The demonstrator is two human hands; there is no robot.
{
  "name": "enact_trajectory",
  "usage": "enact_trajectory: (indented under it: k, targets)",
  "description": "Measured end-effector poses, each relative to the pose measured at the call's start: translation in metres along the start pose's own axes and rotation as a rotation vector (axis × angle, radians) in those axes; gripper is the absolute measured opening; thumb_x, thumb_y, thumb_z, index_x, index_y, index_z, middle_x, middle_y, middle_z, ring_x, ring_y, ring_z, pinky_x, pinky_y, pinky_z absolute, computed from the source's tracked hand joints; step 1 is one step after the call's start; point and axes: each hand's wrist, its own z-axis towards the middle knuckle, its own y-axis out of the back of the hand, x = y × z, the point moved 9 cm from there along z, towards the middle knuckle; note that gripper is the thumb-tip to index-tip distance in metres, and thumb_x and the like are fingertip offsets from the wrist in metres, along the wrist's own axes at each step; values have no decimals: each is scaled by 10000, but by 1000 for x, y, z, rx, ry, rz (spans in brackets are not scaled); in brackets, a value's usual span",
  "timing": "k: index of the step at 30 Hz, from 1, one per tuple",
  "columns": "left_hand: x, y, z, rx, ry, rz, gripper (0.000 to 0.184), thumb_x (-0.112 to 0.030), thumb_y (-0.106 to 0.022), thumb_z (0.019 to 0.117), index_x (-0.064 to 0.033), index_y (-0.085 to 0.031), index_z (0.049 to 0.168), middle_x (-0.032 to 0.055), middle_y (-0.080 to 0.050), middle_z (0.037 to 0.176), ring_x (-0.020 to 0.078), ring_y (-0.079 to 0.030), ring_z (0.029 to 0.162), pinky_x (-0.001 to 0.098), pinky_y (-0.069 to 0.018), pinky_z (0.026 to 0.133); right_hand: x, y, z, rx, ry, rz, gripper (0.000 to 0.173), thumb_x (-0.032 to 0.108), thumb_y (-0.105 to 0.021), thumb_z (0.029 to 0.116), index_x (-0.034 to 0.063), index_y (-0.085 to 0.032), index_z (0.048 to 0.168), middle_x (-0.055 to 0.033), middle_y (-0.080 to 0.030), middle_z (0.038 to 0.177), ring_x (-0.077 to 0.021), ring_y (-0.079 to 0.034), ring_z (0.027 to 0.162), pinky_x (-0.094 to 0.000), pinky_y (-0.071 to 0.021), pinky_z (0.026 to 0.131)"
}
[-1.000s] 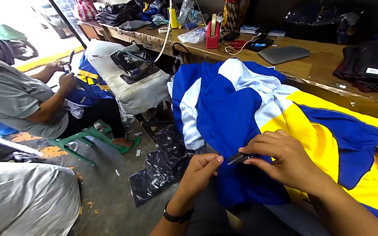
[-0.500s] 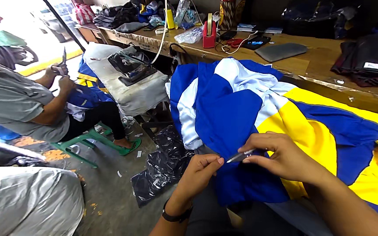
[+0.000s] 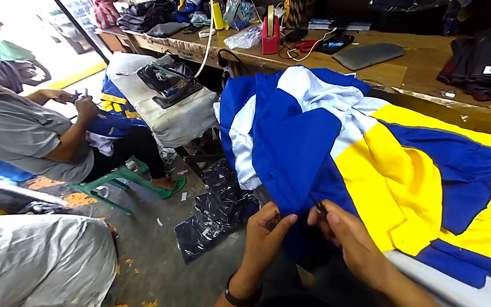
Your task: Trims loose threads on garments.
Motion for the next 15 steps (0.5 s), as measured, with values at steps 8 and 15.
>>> enact_trajectory:
  k: [8, 15]
  targets:
    - [1, -6, -10, -16, 10, -58, 62, -91, -753, 899, -31, -756, 917, 19, -725, 944, 66, -684, 878, 238, -584, 816, -24, -38, -36, 273, -343, 654, 396, 550, -442, 1060, 188, -557, 948, 117, -426, 638, 50, -396, 463, -104, -340, 408]
    - [-3, -7, -9, -21, -16, -34, 79, -115, -736, 919, -50, -782, 914, 8, -726, 960, 67, -666, 939, 238, -562, 863, -27, -36, -41, 252, -396, 650, 445, 559, -409, 1069, 194, -560, 864, 131, -376, 587, 64, -344, 422, -99, -295, 376]
